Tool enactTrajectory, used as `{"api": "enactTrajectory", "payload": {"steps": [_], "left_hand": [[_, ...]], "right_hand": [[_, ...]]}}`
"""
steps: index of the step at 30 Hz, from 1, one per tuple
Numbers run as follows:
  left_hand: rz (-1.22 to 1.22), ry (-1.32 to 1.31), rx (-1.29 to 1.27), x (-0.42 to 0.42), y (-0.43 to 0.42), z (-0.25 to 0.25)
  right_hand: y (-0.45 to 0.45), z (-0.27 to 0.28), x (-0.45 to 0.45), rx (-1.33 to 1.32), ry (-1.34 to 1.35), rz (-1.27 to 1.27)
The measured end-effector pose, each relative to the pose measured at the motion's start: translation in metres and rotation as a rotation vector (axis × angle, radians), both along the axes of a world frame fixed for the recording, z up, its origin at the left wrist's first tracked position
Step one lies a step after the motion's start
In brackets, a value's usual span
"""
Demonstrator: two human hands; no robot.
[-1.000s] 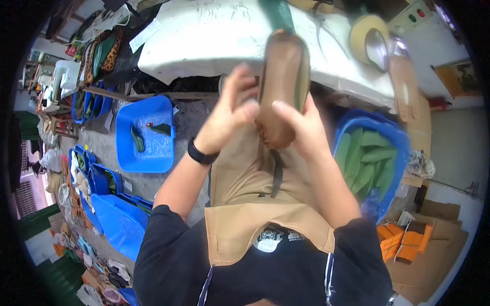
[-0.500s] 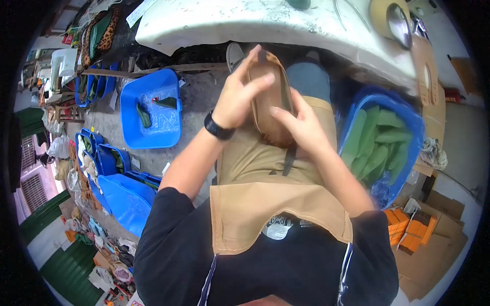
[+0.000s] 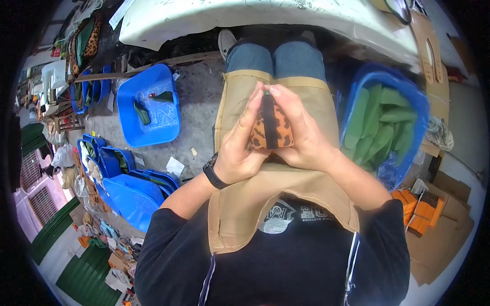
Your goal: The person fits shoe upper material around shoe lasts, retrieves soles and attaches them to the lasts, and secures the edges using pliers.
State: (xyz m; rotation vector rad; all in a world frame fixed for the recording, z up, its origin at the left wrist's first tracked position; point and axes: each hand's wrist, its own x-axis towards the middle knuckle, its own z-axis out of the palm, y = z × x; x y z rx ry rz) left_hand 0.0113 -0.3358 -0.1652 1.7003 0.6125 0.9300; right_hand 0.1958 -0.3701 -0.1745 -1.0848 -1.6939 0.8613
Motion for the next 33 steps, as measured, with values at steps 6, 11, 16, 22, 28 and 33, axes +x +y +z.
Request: {"api": "enactTrajectory", "payload": {"steps": [6, 11, 16, 22, 28, 33], "left_hand": [[-0.002, -0.001, 0.033, 0.001, 0.001, -0.001], [-0.019, -0.001, 0.056, -0.002, -0.003, -0.007], [-0.032, 0.046, 0.095, -0.006, 0.019, -0.002], [-0.016, 0.082, -0.106, 0.011, 0.092, 0.011], [-0.038, 0.052, -0.280, 0.041, 0.136, -0.056], [-0.090, 0.034, -0.363, 0.044, 0.149, -0.081]], "right_hand": [[-0.001, -0.001, 0.000, 0.030, -0.014, -0.015], [-0.004, -0.005, 0.002, 0.083, -0.049, -0.005], [0.003, 0.013, 0.016, -0.086, -0.134, 0.102], [0.109, 0.050, 0.091, 0.053, -0.439, -0.230], [0.268, 0.010, 0.159, -0.362, -1.250, -0.828], [0.266, 0.030, 0.150, -0.449, -1.401, -0.644]]}}
